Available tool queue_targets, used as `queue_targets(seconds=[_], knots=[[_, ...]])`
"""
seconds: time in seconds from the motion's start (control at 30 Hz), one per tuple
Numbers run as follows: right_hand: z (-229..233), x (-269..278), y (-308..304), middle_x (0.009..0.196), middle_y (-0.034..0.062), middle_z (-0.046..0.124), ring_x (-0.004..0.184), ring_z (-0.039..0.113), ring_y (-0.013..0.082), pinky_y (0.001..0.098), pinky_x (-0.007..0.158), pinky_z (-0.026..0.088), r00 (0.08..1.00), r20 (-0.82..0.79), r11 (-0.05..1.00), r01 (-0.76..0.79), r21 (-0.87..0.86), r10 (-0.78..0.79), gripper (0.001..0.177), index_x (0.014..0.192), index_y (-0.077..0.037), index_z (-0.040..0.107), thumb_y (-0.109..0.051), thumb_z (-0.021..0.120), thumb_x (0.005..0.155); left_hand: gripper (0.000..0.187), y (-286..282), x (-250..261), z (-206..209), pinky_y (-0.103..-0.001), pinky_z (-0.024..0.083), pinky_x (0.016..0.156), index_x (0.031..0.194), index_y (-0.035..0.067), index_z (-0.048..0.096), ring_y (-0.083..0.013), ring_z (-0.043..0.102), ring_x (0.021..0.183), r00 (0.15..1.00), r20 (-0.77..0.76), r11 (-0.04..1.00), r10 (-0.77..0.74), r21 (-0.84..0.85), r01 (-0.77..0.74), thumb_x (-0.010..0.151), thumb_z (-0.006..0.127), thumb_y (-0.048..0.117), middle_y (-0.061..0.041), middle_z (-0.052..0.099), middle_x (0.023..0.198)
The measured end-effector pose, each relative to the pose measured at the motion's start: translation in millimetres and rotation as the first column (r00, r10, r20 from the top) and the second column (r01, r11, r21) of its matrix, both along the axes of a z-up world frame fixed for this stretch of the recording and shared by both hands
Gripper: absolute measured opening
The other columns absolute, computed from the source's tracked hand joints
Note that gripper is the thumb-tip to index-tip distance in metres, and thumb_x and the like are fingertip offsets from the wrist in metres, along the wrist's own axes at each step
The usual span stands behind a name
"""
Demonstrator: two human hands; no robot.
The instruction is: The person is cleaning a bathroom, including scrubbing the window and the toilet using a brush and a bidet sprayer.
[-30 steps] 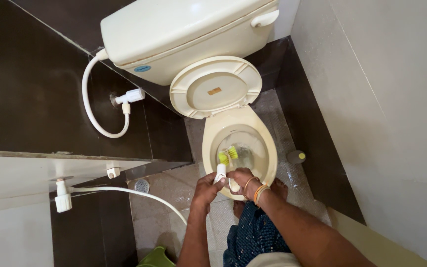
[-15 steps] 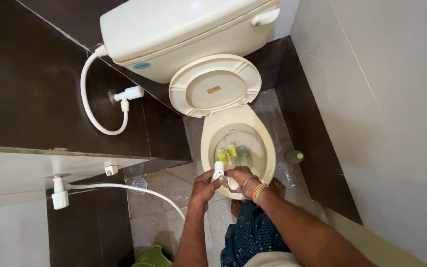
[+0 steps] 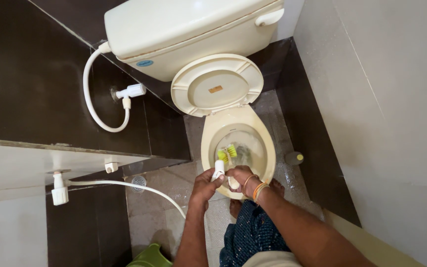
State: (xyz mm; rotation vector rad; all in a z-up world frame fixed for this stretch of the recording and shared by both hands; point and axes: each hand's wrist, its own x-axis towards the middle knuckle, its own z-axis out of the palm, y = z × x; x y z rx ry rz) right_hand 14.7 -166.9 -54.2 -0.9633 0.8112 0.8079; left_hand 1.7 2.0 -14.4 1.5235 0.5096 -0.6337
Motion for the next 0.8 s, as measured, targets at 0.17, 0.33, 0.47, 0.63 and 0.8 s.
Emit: queue_targets(seconds=[0.17,0.33,0.47,0.63,0.8], knots=[[-3.5,0.5,-0.5,0.086,0.0117,0.067,0.070,0.068,0.0232,0.0367,0.057,0.058,1.000,-0.005,0.999,0.019,0.031,-0.019,0.021,0.103,0.002,0.069,-0.010,0.071,0.087,0.043,0.2,0.7,2.4,-0.031,0.055,0.086,0.127,-0.002,0.069,-0.0171,0.070,0.094,0.999,0.033,1.000,-0.010,-0.011,0.011,0.087,0.077,0.010,-0.009,0.077,0.108],[5.5,1.1,-0.2,0.086,0.0116,0.067,0.071,0.068,0.0232,0.0366,0.057,0.057,1.000,-0.019,1.000,0.023,0.017,-0.023,0.020,0.102,0.001,0.068,-0.010,0.071,0.087,0.043,-1.4,1.4,3.9,-0.031,0.054,0.086,0.127,-0.002,0.069,-0.0176,0.070,0.095,0.999,0.035,1.000,-0.013,-0.020,0.014,0.086,0.077,0.010,-0.010,0.077,0.108],[2.1,0.6,0.8,0.085,0.0120,0.066,0.070,0.067,0.0239,0.0367,0.054,0.054,0.999,-0.015,0.999,0.030,0.023,-0.029,0.018,0.101,0.001,0.066,-0.010,0.071,0.086,0.045,-1.6,1.8,3.3,-0.031,0.055,0.087,0.128,-0.003,0.068,-0.0178,0.070,0.095,1.000,0.024,1.000,-0.016,0.010,0.015,0.086,0.078,0.010,-0.011,0.077,0.109],[6.8,1.5,0.6,0.086,0.0129,0.067,0.071,0.068,0.0244,0.0364,0.053,0.055,1.000,-0.017,0.999,0.025,0.024,-0.025,0.019,0.101,0.001,0.067,-0.010,0.070,0.086,0.048,-3.8,2.7,10.7,-0.032,0.055,0.087,0.131,-0.001,0.066,-0.0174,0.070,0.096,1.000,-0.005,1.000,0.002,0.024,-0.002,0.085,0.078,0.010,-0.010,0.077,0.111],[12.6,0.6,-1.4,0.086,0.0134,0.067,0.071,0.069,0.0250,0.0360,0.052,0.054,1.000,-0.014,1.000,0.013,0.007,-0.013,0.020,0.102,0.002,0.067,-0.010,0.069,0.087,0.049,-5.5,2.2,10.3,-0.032,0.055,0.088,0.131,0.000,0.066,-0.0174,0.070,0.097,1.000,-0.024,1.000,0.008,0.008,-0.007,0.085,0.078,0.010,-0.009,0.077,0.112]])
